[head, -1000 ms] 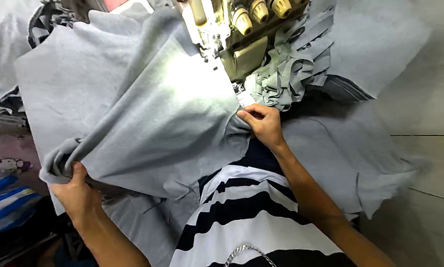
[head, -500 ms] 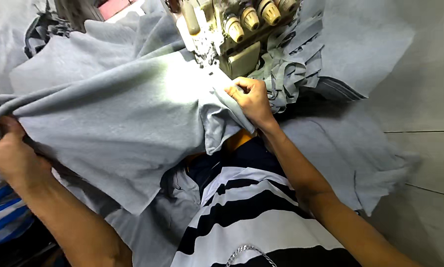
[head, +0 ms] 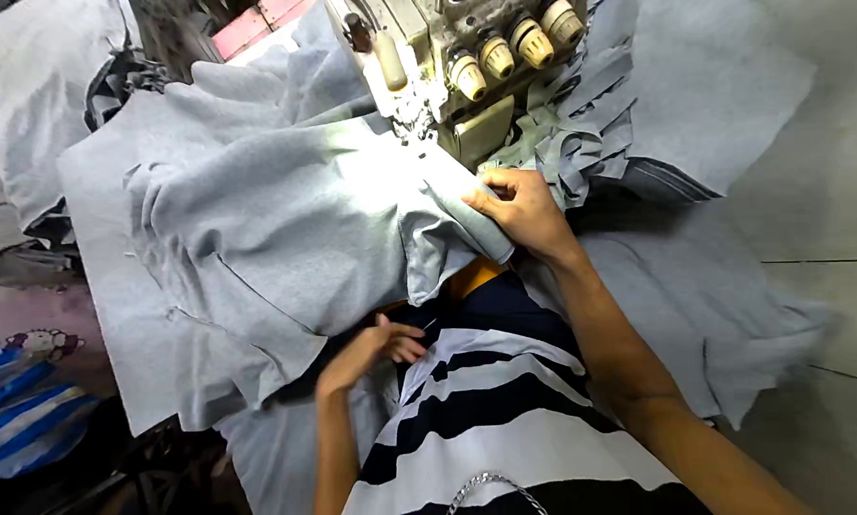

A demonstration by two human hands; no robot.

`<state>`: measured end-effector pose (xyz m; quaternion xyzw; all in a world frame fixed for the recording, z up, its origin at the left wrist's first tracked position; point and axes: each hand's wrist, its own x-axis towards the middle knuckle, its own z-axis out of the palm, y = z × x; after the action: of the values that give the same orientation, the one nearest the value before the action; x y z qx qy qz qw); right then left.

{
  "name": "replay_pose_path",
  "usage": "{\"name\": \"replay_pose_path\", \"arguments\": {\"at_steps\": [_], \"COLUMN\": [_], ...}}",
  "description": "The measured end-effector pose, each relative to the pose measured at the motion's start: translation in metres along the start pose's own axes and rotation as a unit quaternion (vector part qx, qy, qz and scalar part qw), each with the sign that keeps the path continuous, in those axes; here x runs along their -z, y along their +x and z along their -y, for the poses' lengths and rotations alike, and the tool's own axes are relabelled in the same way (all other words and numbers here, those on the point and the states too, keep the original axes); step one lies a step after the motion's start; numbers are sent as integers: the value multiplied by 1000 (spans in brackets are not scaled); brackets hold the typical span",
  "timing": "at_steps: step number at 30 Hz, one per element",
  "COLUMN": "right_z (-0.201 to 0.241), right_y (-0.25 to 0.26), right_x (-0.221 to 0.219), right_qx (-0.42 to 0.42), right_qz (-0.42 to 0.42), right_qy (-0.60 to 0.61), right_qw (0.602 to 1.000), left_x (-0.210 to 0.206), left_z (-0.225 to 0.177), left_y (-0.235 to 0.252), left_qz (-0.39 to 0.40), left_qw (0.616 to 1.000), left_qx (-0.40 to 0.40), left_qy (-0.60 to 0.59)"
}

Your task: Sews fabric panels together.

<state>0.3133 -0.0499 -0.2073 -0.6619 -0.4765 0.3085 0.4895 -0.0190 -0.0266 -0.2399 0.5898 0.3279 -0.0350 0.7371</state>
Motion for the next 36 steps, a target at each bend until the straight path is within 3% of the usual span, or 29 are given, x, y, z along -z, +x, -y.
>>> {"name": "replay_pose_path", "arguments": {"at_steps": [2,3,5,7,9,13,16,17,19,22,24,26,32,36], "right_z": [1,-1,-6,-5,-2,3,10,13,15,9,4,-1,-15,-15], "right_y": [-1,4,12,16,16,10,-2,-9,-19,-25,-31,-39,-43,-35], "right_x": [8,11,14,16,16,11,-7,-14,-27,-43,-46,-44,-40,-41], "right_qx": [-11,-17,-27,-39,-51,-56,-65,-72,-83,-98,-107,-116,-142,-136], "right_qz": [20,33,55,72,76,81,90,87,69,47,52,60,39,27], "right_qy": [-10,-13,-4,18,34,74,137,153,183,203,193,179,177,192], "right_qw": [1000,999,998,996,995,992,984,982,977,973,974,975,973,971], "left_x": [-27,-33,-43,-49,-49,-10,54,78,119,159,149,112,12,-19], "left_z": [38,42,26,-7,-24,-47,-72,-79,-100,-111,-105,-87,-37,-32], "left_y": [40,51,59,57,47,12,-2,1,22,55,57,32,13,27], "left_qz": [75,50,-93,-276,-412,-615,-693,-691,-670,-593,-541,-505,-522,-552], "left_qw": [983,966,903,839,813,745,658,650,674,776,824,844,836,820], "left_qx": [-80,-124,-158,-127,-158,-245,-247,-243,-226,-175,-164,-180,-124,-47], "left_qy": [-147,-221,-389,-451,-380,-82,161,204,212,126,40,4,112,146]}}
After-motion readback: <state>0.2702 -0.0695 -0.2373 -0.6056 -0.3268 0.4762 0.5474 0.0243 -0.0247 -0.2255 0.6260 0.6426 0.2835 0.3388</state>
